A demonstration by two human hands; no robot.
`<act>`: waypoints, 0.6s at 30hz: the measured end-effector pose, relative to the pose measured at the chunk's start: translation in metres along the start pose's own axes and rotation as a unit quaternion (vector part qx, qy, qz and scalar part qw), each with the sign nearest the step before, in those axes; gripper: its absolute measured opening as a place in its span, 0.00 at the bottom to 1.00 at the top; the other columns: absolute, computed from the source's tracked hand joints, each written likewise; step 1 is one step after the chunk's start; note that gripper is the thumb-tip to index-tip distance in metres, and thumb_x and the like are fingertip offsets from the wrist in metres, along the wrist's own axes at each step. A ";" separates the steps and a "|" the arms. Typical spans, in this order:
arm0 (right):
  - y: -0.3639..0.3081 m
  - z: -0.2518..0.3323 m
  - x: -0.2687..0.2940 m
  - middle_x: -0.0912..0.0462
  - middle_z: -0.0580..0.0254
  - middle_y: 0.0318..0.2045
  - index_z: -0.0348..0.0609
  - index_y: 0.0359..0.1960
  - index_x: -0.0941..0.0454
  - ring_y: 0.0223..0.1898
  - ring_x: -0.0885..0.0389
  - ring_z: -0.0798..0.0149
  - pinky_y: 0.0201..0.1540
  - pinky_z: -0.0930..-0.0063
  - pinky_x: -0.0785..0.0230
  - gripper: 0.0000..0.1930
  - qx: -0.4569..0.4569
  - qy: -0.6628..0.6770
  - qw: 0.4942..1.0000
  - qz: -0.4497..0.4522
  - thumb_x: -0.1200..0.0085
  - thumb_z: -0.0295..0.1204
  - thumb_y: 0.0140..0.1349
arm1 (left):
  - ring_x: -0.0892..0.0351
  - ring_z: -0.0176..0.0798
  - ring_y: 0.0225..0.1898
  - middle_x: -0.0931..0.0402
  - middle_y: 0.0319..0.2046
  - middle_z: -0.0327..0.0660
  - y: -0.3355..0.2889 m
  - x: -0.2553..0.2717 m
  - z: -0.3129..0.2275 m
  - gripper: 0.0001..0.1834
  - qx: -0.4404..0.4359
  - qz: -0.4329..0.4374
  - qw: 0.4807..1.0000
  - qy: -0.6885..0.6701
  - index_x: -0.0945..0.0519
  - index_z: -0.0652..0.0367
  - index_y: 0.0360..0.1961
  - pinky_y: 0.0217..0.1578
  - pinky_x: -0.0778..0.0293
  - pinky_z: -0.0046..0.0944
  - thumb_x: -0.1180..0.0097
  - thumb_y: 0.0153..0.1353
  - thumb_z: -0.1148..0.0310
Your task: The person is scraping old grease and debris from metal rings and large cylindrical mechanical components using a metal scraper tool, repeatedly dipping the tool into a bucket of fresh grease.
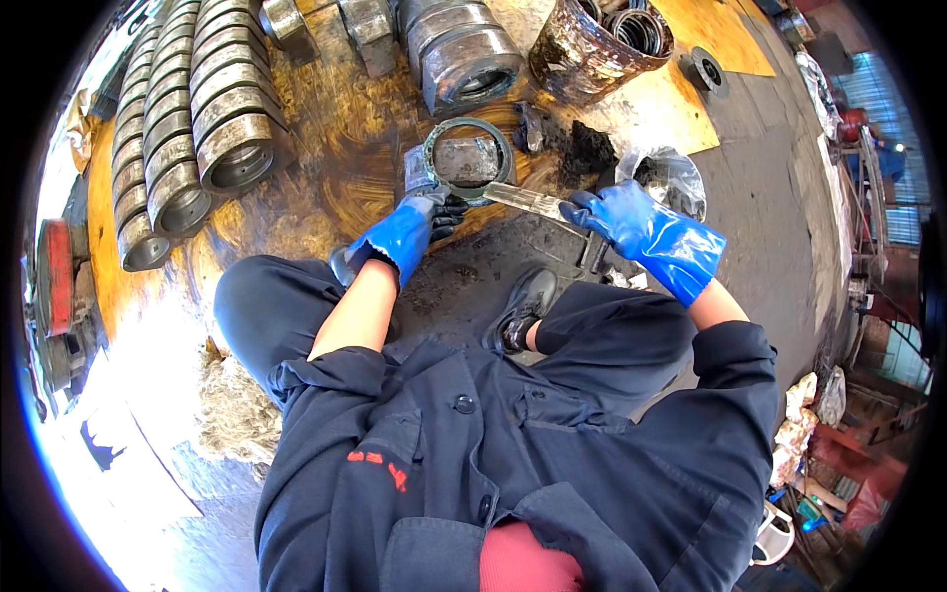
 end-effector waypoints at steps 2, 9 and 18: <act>0.005 -0.001 -0.004 0.25 0.58 0.48 0.55 0.62 0.37 0.35 0.18 0.56 0.32 0.60 0.24 0.29 -0.002 0.001 1.000 0.023 0.53 0.22 0.56 | 0.19 0.40 0.29 0.19 0.32 0.42 -0.003 0.000 0.006 0.10 0.008 0.021 1.000 -0.002 0.22 0.53 0.41 0.22 0.26 0.38 0.48 0.62 0.64; 0.027 0.004 0.000 0.23 0.59 0.46 0.58 0.62 0.39 0.32 0.18 0.55 0.32 0.60 0.24 0.28 0.002 0.014 0.999 0.035 0.55 0.23 0.59 | 0.20 0.40 0.27 0.19 0.29 0.43 -0.026 0.004 0.044 0.07 0.074 0.144 0.987 -0.021 0.21 0.53 0.40 0.21 0.26 0.38 0.46 0.60 0.67; 0.063 0.024 0.009 0.21 0.54 0.34 0.52 0.58 0.33 0.33 0.17 0.53 0.33 0.56 0.23 0.19 -0.058 0.063 0.996 0.026 0.58 0.28 0.65 | 0.23 0.40 0.21 0.21 0.23 0.42 -0.027 0.007 0.026 0.07 0.053 0.064 0.996 -0.039 0.21 0.54 0.37 0.18 0.29 0.38 0.45 0.60 0.64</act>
Point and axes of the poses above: each hand's wrist, its own y-axis towards the middle knuckle, its own x-axis out of the back of the hand, z = x × y, the point moved 10 cm from there along y, towards the middle knuckle
